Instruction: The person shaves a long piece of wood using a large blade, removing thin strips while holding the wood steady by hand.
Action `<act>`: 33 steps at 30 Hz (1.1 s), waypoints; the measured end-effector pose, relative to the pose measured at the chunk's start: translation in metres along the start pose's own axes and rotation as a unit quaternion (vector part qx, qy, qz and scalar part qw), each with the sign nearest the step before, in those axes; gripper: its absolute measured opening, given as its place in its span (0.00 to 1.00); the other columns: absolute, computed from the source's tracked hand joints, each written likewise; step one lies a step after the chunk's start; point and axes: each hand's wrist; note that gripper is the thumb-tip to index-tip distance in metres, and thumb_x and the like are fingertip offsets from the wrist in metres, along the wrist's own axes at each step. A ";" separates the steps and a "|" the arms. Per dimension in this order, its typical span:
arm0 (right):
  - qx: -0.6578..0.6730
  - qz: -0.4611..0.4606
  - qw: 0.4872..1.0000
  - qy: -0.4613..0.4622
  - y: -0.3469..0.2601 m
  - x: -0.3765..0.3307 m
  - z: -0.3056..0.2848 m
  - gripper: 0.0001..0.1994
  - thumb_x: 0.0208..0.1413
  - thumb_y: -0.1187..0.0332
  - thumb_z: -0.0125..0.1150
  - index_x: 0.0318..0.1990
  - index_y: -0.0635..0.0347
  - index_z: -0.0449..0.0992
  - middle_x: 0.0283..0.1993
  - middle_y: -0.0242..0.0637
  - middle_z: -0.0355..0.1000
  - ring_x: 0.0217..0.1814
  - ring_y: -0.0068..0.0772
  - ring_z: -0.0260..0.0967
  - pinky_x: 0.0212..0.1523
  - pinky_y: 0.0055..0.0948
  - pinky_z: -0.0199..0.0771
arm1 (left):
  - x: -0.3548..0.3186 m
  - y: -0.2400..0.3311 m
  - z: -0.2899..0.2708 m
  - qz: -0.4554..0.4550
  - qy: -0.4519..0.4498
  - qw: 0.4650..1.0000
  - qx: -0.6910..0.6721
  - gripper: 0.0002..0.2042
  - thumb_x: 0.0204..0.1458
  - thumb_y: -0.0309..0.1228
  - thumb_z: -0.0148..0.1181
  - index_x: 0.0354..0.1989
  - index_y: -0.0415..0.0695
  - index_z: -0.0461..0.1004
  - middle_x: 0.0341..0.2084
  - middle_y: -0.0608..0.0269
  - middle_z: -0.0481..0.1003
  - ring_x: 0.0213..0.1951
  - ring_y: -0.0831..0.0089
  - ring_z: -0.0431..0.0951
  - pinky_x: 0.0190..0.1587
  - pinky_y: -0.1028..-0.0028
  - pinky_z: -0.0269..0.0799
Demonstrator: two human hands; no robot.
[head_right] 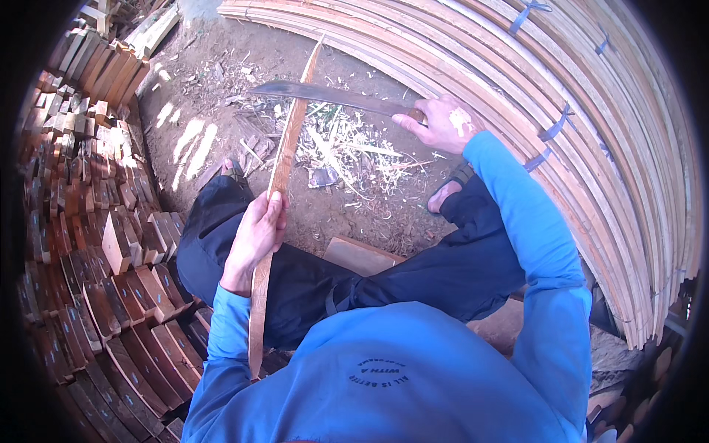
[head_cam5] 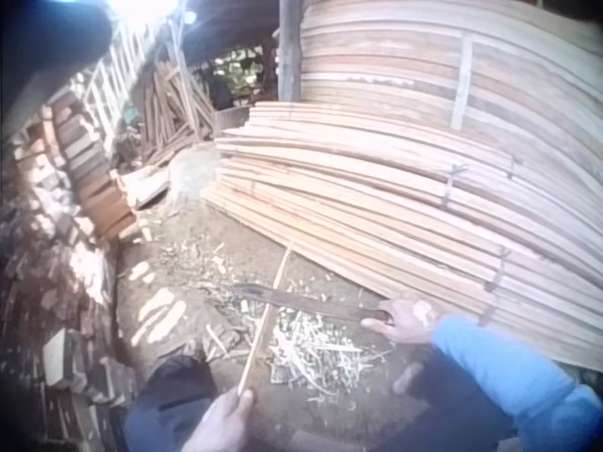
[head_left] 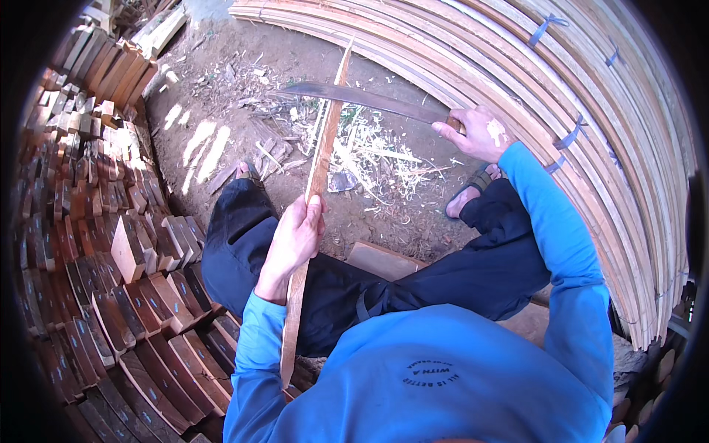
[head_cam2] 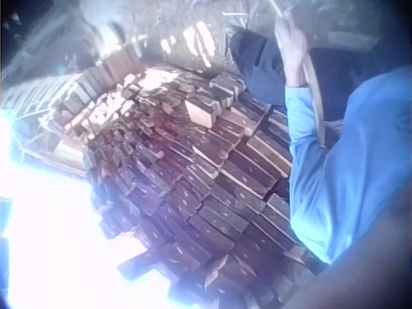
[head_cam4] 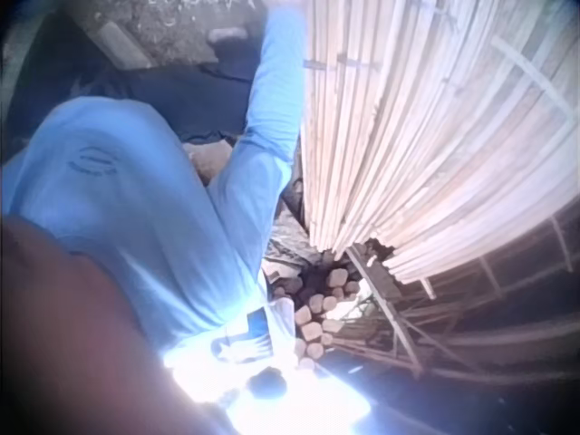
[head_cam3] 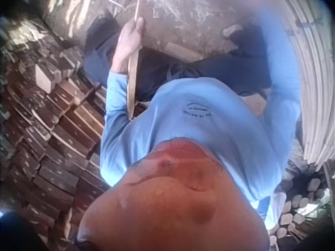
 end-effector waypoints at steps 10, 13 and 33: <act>0.031 0.048 0.998 -0.001 0.004 0.020 0.018 0.39 0.61 0.33 0.47 0.40 0.71 0.80 0.33 0.58 0.77 0.41 0.56 0.77 0.49 0.50 0.74 | -0.012 0.020 -0.003 0.001 -0.018 0.999 0.033 0.14 0.69 0.37 0.44 0.37 0.38 0.68 0.19 0.61 0.69 0.22 0.71 0.71 0.27 0.66 0.68; 0.043 0.057 0.997 0.043 0.012 0.028 0.020 0.33 0.63 0.38 0.48 0.32 0.65 0.79 0.22 0.51 0.71 0.29 0.53 0.72 0.37 0.50 0.69 | -0.008 0.009 0.004 0.046 -0.005 0.996 0.070 0.14 0.69 0.36 0.44 0.37 0.38 0.68 0.19 0.57 0.70 0.23 0.65 0.73 0.29 0.64 0.69; 0.081 0.101 0.991 -0.026 0.012 0.058 0.021 0.43 0.57 0.29 0.46 0.38 0.71 0.80 0.32 0.56 0.77 0.40 0.54 0.77 0.48 0.48 0.74 | -0.011 -0.008 0.008 0.095 -0.036 0.993 0.062 0.11 0.70 0.35 0.43 0.37 0.43 0.65 0.19 0.70 0.64 0.15 0.82 0.62 0.16 0.77 0.58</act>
Point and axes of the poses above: each hand's wrist, its own x-axis towards the middle knuckle, its own z-axis out of the palm, y = z × x
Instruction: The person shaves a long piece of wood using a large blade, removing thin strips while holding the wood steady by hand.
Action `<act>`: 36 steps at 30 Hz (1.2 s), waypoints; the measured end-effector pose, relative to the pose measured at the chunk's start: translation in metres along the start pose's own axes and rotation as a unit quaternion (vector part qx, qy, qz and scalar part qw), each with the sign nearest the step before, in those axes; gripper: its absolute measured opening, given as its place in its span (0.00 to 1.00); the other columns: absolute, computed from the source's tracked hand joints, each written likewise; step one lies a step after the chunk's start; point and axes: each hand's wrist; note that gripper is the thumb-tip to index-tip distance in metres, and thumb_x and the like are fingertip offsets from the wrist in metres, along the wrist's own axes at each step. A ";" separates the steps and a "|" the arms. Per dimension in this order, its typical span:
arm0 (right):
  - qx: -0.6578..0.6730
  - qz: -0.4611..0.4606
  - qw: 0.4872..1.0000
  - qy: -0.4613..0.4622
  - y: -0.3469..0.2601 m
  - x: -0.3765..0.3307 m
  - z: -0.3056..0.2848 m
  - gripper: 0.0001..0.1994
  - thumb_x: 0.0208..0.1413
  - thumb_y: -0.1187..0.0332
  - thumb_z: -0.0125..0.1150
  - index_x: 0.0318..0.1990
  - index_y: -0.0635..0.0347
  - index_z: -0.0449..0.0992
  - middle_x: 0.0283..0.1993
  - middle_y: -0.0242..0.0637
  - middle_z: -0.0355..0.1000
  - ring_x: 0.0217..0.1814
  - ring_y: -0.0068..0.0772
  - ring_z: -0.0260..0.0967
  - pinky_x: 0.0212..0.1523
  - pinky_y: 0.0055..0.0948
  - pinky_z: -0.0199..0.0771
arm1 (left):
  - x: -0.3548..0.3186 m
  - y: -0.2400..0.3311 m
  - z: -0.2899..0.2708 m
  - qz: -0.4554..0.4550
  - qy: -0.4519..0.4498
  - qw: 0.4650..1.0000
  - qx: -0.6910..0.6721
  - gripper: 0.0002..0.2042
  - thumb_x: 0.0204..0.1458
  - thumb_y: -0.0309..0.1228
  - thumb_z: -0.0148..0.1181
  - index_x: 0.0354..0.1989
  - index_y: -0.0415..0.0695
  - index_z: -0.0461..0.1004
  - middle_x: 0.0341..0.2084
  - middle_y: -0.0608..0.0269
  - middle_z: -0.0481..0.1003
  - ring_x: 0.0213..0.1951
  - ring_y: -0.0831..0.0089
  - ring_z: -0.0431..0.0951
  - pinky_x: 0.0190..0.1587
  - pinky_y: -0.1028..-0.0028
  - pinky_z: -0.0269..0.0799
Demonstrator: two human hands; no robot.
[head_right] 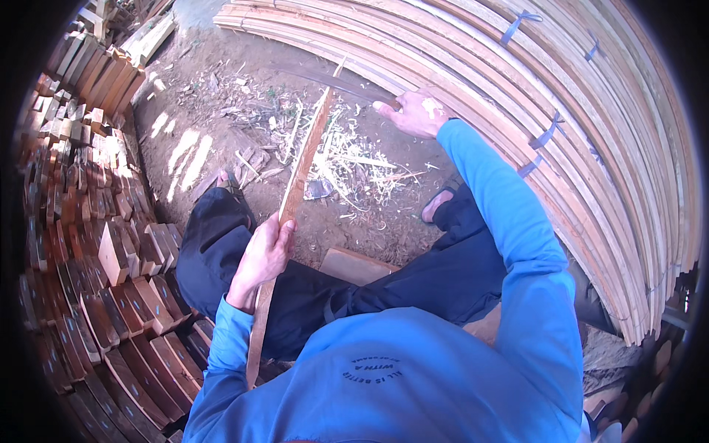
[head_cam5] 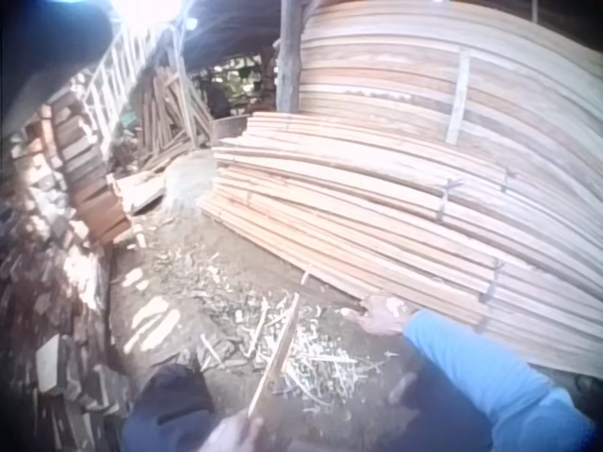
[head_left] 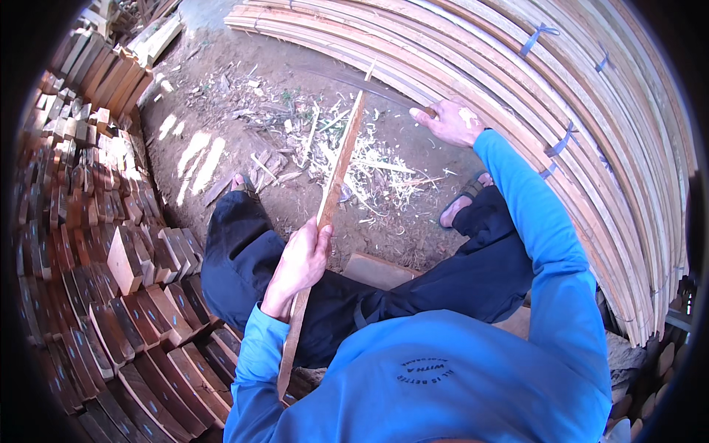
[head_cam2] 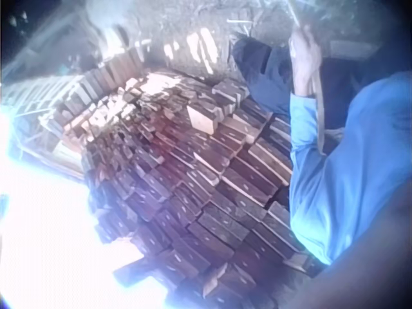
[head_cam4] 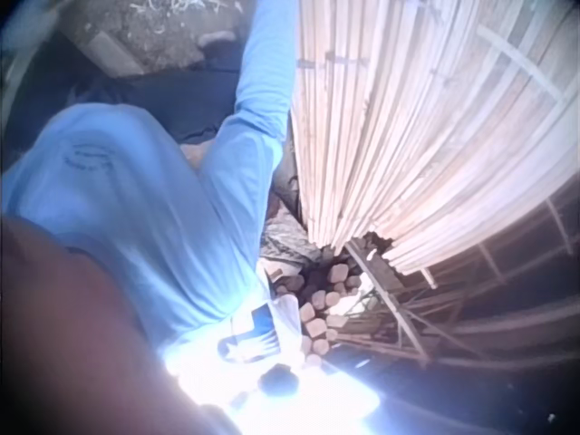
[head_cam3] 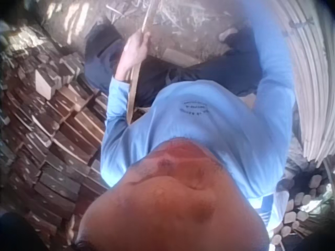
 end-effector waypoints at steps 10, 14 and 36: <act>-0.017 -0.032 0.999 0.035 0.005 0.005 -0.019 0.39 0.59 0.31 0.45 0.39 0.68 0.80 0.29 0.51 0.77 0.36 0.48 0.77 0.47 0.47 0.75 | -0.014 0.030 -0.016 -0.108 0.019 0.987 -0.121 0.12 0.69 0.35 0.45 0.36 0.40 0.67 0.18 0.67 0.66 0.20 0.77 0.67 0.24 0.72 0.65; -0.011 -0.079 0.996 0.041 0.014 0.005 -0.011 0.39 0.59 0.31 0.46 0.42 0.67 0.81 0.31 0.53 0.77 0.40 0.51 0.77 0.50 0.47 0.73 | -0.011 0.026 -0.011 -0.075 0.027 0.995 -0.055 0.13 0.69 0.35 0.44 0.36 0.39 0.67 0.17 0.64 0.68 0.19 0.74 0.69 0.23 0.70 0.66; -0.032 -0.099 0.994 0.009 0.001 -0.015 -0.020 0.35 0.61 0.36 0.49 0.37 0.67 0.80 0.29 0.53 0.77 0.37 0.53 0.77 0.45 0.48 0.73 | -0.011 0.026 -0.013 -0.052 0.005 0.994 -0.094 0.13 0.70 0.38 0.41 0.37 0.43 0.64 0.19 0.70 0.63 0.12 0.81 0.62 0.13 0.78 0.59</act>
Point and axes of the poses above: each hand's wrist, its own x-axis towards the middle knuckle, its own z-axis out of the palm, y = z × x
